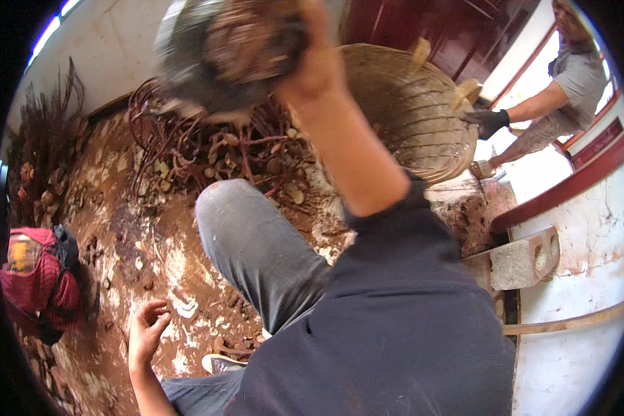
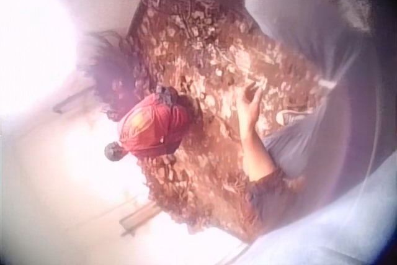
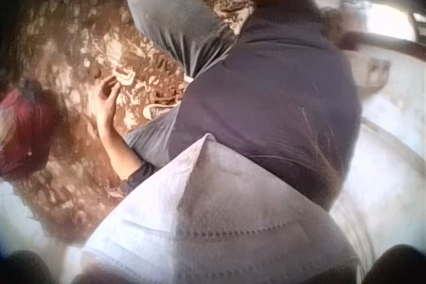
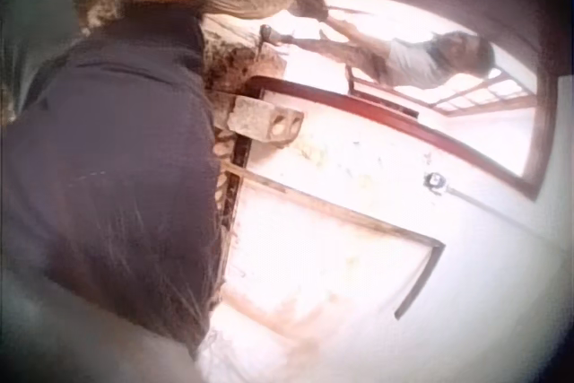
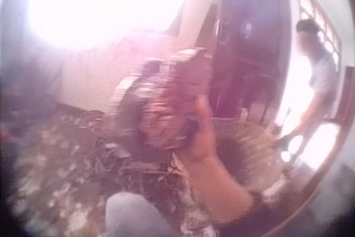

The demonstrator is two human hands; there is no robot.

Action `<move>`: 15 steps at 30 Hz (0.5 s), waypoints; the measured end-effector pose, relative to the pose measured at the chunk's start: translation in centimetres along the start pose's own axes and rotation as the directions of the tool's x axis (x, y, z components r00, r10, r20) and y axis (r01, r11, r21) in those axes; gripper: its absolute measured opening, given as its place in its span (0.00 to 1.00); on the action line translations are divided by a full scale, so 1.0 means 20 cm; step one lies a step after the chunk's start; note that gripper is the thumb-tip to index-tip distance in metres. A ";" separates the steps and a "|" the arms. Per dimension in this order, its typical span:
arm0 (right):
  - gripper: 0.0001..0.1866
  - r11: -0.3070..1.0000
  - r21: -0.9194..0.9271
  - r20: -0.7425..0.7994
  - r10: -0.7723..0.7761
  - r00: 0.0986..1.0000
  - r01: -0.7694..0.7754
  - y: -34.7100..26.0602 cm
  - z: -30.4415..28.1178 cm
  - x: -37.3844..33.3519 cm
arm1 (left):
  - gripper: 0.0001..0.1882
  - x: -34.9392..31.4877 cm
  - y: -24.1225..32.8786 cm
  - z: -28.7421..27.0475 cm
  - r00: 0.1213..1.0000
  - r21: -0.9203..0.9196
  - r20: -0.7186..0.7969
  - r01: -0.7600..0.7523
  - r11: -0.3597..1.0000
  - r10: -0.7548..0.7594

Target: The person sits inside a large container and sorts reddish-brown root-like materials by hand, placing selected pieces into a woven basket. A second person works nearby in the same container.

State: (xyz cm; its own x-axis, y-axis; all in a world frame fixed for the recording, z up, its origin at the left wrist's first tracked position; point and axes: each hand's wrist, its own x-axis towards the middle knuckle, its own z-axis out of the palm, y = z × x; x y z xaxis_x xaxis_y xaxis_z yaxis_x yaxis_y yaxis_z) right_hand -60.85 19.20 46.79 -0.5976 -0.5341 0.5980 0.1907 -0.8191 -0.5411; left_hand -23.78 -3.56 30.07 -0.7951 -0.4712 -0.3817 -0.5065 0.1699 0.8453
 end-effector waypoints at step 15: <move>0.29 0.789 -0.469 -0.740 -0.107 0.664 -0.396 -0.96 -1.18 -0.48 | 0.17 0.28 -0.16 -0.03 0.987 0.007 -0.015 0.158 0.987 -0.158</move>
State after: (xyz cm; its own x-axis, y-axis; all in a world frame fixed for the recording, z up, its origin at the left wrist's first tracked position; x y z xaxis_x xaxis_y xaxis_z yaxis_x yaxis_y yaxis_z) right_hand -77.12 45.05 37.45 -0.9935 -0.1124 0.0174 0.0217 -0.3369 -0.9413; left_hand -26.51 -7.34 25.51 -0.6999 -0.5049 -0.5052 -0.6285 0.0993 0.7714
